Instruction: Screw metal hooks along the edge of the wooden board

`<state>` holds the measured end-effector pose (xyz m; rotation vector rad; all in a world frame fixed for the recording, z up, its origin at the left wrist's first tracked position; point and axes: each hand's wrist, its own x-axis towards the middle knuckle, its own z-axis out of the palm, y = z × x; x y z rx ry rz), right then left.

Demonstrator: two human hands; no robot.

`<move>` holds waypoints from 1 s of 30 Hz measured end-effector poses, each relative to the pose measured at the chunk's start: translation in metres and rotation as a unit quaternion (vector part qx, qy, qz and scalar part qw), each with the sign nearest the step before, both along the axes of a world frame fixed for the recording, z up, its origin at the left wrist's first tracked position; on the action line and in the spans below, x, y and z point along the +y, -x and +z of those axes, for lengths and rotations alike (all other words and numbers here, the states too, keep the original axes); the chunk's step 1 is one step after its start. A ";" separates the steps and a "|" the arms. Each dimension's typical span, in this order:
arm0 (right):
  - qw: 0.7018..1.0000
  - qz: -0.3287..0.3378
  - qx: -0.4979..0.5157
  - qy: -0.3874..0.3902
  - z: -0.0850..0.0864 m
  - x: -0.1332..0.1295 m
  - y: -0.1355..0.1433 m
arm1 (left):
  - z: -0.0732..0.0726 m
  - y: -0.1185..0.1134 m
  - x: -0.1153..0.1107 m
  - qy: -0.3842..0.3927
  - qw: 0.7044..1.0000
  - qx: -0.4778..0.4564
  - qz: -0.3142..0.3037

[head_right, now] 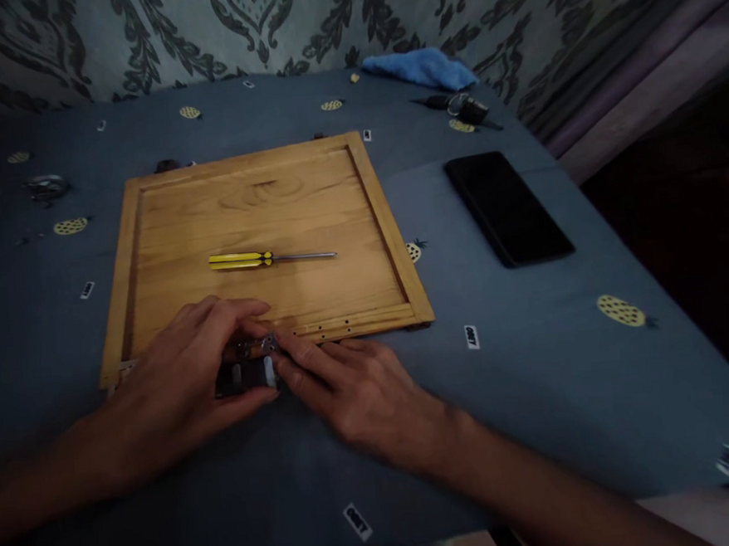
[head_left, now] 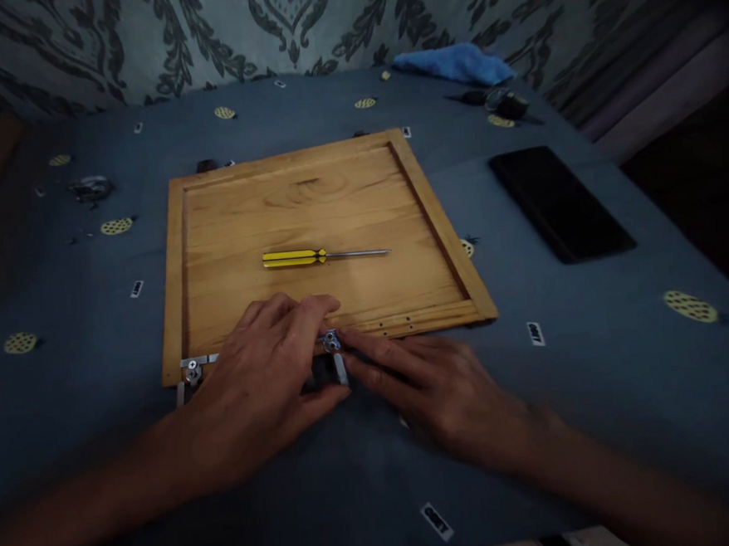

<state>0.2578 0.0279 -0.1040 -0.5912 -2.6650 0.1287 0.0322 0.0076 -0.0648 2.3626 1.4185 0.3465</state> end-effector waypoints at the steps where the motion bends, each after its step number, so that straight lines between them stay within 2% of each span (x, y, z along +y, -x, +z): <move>1: 1.000 -0.001 -0.003 0.000 0.000 0.000 0.000 | 0.002 0.000 0.000 -0.007 1.000 0.007 -0.005; 4: 1.000 -0.001 -0.002 -0.011 -0.002 -0.001 0.000 | 0.011 0.004 0.002 -0.029 0.999 0.022 -0.006; 7: 1.000 -0.002 0.006 -0.029 -0.004 -0.001 0.000 | 0.022 0.013 0.002 -0.039 0.999 0.007 0.020; 10: 0.999 -0.003 0.012 -0.036 -0.006 -0.001 0.000 | 0.026 0.024 -0.001 -0.027 0.999 -0.011 0.043; 17: 1.000 0.001 0.005 -0.014 -0.010 -0.002 -0.003 | 0.016 0.049 -0.014 0.000 0.995 -0.049 0.089; 21: 1.000 -0.001 -0.004 -0.006 -0.010 -0.003 -0.004 | 0.018 0.063 -0.012 -0.015 0.991 -0.058 0.117; 26: 1.000 -0.005 0.000 -0.030 -0.009 -0.002 -0.002 | 0.019 0.073 -0.010 -0.041 0.969 -0.130 0.207; 28: 1.000 -0.004 -0.001 -0.028 -0.008 -0.002 -0.002 | 0.016 0.071 -0.012 -0.043 0.971 -0.135 0.194; 30: 1.000 -0.004 -0.004 -0.026 -0.008 -0.002 -0.002 | 0.013 0.065 -0.015 -0.044 0.983 -0.103 0.145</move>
